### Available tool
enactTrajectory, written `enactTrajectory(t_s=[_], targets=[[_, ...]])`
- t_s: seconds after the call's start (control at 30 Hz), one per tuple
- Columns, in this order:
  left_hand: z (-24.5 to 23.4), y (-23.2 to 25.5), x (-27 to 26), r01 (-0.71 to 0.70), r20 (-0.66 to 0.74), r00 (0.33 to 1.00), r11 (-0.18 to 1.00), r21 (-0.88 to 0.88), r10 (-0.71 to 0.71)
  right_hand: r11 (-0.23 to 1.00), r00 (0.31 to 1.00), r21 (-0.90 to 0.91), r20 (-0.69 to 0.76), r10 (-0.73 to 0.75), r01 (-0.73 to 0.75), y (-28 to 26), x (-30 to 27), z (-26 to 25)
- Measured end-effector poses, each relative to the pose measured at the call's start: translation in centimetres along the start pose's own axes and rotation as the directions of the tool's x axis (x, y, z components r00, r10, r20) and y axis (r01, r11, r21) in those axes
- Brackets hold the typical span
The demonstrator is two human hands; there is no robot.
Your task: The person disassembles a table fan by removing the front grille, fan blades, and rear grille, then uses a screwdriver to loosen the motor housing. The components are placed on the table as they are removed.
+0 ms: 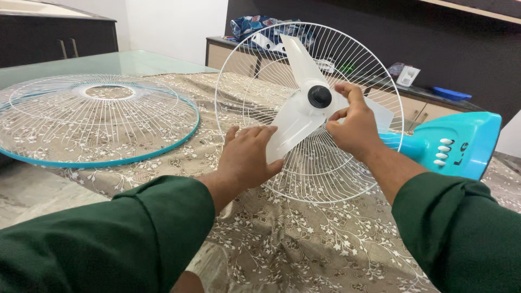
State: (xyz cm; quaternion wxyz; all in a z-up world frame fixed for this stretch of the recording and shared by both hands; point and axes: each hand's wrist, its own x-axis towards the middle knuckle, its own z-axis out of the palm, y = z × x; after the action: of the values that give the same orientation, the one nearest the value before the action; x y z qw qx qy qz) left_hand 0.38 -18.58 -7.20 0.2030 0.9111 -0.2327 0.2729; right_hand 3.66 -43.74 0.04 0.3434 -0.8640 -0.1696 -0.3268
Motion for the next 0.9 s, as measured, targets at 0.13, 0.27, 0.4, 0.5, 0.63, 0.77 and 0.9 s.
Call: enactTrajectory(t_s=[0.13, 0.27, 0.4, 0.5, 0.63, 0.77, 0.9], targets=[[-0.3, 0.1, -0.2, -0.013, -0.030, 0.999, 1.000, 0.003, 0.013, 0.994, 0.996, 0.082, -0.034, 0.079, -0.076, -1.2, 0.3, 0.2], [-0.3, 0.3, -0.4, -0.012, -0.043, 0.999, 1.000, 0.017, 0.012, 0.993, 0.987, 0.060, -0.119, 0.105, -0.098, -1.7, 0.4, -0.2], [-0.5, 0.5, -0.4, 0.005, -0.028, 1.000, 0.999, 0.032, -0.004, 0.988, 1.000, 0.151, 0.017, 0.006, -0.009, -2.2, 0.4, 0.0], [-0.8, 0.6, 0.0, 0.022, 0.007, 1.000, 0.999, 0.048, -0.022, 0.986, 0.985, 0.014, -0.037, 0.167, -0.167, -2.6, 0.4, -0.2], [-1.3, 0.0, 2.0, 0.028, 0.023, 0.999, 0.999, -0.016, -0.028, 0.996, 0.995, -0.067, -0.081, 0.052, -0.057, -2.7, 0.8, -0.3], [-1.5, -0.7, 5.4, -0.038, 0.038, 0.998, 0.975, -0.217, 0.048, 0.979, 0.997, -0.187, 0.022, -0.077, 0.079, -2.4, 1.7, -0.1], [-0.7, -0.7, 8.6, 0.341, 0.313, 0.929, 0.782, -0.522, -0.196, 0.948, 0.985, -0.276, -0.026, -0.171, 0.158, -2.3, 1.9, 0.0]])
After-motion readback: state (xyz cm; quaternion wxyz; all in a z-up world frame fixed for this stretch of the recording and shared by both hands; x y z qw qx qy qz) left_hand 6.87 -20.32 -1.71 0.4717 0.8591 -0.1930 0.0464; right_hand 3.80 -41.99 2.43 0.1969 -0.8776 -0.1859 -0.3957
